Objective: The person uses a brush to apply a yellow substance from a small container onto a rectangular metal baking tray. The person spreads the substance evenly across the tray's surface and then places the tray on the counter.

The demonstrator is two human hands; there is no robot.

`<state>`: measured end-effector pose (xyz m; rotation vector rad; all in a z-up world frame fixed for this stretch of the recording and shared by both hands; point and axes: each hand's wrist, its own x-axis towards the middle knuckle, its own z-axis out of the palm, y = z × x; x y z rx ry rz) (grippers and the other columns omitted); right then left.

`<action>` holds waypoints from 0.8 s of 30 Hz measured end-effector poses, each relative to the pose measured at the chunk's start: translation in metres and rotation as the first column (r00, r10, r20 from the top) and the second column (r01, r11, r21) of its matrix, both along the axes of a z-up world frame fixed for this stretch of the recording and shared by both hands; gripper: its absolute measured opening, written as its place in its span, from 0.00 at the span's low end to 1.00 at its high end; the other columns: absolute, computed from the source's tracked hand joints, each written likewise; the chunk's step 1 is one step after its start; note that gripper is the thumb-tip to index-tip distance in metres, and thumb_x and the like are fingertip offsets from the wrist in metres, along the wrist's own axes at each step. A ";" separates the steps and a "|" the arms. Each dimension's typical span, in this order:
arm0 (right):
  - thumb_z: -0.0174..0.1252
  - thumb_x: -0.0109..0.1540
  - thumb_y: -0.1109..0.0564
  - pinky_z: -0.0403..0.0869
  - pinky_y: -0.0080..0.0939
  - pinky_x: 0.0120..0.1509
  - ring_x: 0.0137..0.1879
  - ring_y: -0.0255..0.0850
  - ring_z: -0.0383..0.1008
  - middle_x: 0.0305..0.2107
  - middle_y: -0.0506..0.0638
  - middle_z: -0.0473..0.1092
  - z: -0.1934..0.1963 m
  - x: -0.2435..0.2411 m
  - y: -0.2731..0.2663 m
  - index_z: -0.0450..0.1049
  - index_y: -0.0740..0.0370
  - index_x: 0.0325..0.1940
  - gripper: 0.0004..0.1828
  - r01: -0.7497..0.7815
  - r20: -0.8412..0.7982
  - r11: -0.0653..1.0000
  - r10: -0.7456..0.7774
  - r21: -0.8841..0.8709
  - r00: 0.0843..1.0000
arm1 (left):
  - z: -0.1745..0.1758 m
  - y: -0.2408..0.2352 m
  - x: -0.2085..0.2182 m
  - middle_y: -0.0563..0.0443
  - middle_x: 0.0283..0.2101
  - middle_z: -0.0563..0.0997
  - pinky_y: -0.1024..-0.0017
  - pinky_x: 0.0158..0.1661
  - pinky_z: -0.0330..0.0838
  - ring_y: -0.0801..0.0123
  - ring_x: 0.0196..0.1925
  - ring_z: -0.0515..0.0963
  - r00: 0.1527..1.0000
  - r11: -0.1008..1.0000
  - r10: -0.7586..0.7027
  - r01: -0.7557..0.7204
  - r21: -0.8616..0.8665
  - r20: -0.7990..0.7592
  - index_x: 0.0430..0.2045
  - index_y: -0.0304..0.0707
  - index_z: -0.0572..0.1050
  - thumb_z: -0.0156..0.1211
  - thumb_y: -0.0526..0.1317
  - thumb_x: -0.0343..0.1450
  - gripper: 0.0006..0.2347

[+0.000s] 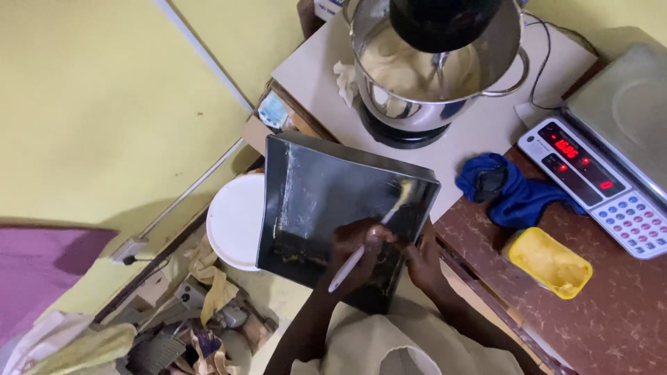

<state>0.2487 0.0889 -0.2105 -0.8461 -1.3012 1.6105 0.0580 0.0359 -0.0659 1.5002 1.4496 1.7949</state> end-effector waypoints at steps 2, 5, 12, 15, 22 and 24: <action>0.61 0.74 0.53 0.64 0.90 0.80 0.82 0.76 0.60 0.82 0.74 0.54 -0.006 0.002 -0.001 0.35 0.57 0.96 0.54 0.006 0.027 1.000 -0.006 0.000 1.000 | 0.003 -0.002 -0.012 0.46 0.27 0.89 0.66 0.33 0.77 0.50 0.25 0.86 0.995 0.998 0.067 -0.069 -0.016 -0.073 0.30 0.41 0.90 0.56 0.41 0.83 0.16; 0.58 0.76 0.50 0.69 0.91 0.77 0.80 0.78 0.63 0.79 0.76 0.55 0.041 -0.002 -0.008 0.35 0.63 0.94 0.51 -0.011 0.061 0.999 0.009 0.032 0.998 | 0.011 -0.004 -0.050 0.38 0.29 0.89 0.54 0.34 0.78 0.39 0.28 0.86 0.969 0.986 0.160 -0.168 -0.024 -0.188 0.30 0.36 0.87 0.49 0.41 0.86 0.19; 0.63 0.72 0.50 0.72 0.86 0.78 0.78 0.71 0.69 0.79 0.68 0.61 0.055 -0.006 0.008 0.40 0.56 0.94 0.53 -0.064 0.099 0.990 0.051 0.128 0.994 | 0.050 0.017 -0.059 0.46 0.15 0.70 0.62 0.21 0.65 0.49 0.14 0.72 0.686 0.859 0.483 -0.492 0.142 -0.544 0.18 0.40 0.78 0.36 0.39 0.89 0.27; 0.60 0.74 0.51 0.73 0.84 0.77 0.79 0.69 0.69 0.78 0.69 0.62 0.045 -0.010 0.009 0.40 0.57 0.94 0.50 -0.051 0.064 0.984 0.040 0.173 0.997 | 0.038 0.021 -0.015 0.48 0.18 0.77 0.64 0.23 0.71 0.52 0.17 0.78 0.866 0.935 0.354 -0.334 0.119 -0.352 0.20 0.42 0.81 0.43 0.40 0.87 0.24; 0.59 0.72 0.50 0.69 0.69 0.81 0.80 0.55 0.66 0.82 0.63 0.60 -0.007 0.005 0.012 0.39 0.56 0.95 0.53 -0.059 -0.024 0.984 0.064 0.170 0.998 | 0.045 0.024 0.024 0.48 0.19 0.82 0.68 0.23 0.77 0.56 0.16 0.80 0.995 0.987 -0.104 0.105 0.120 -0.013 0.23 0.40 0.84 0.55 0.40 0.84 0.18; 0.60 0.70 0.56 0.74 0.63 0.76 0.75 0.51 0.73 0.80 0.62 0.65 -0.004 0.004 0.014 0.40 0.56 0.96 0.54 -0.073 -0.028 0.991 0.077 0.110 0.997 | 0.055 0.025 0.018 0.48 0.19 0.83 0.68 0.23 0.78 0.55 0.17 0.83 0.990 0.989 -0.136 0.137 0.061 -0.023 0.24 0.41 0.85 0.52 0.41 0.86 0.20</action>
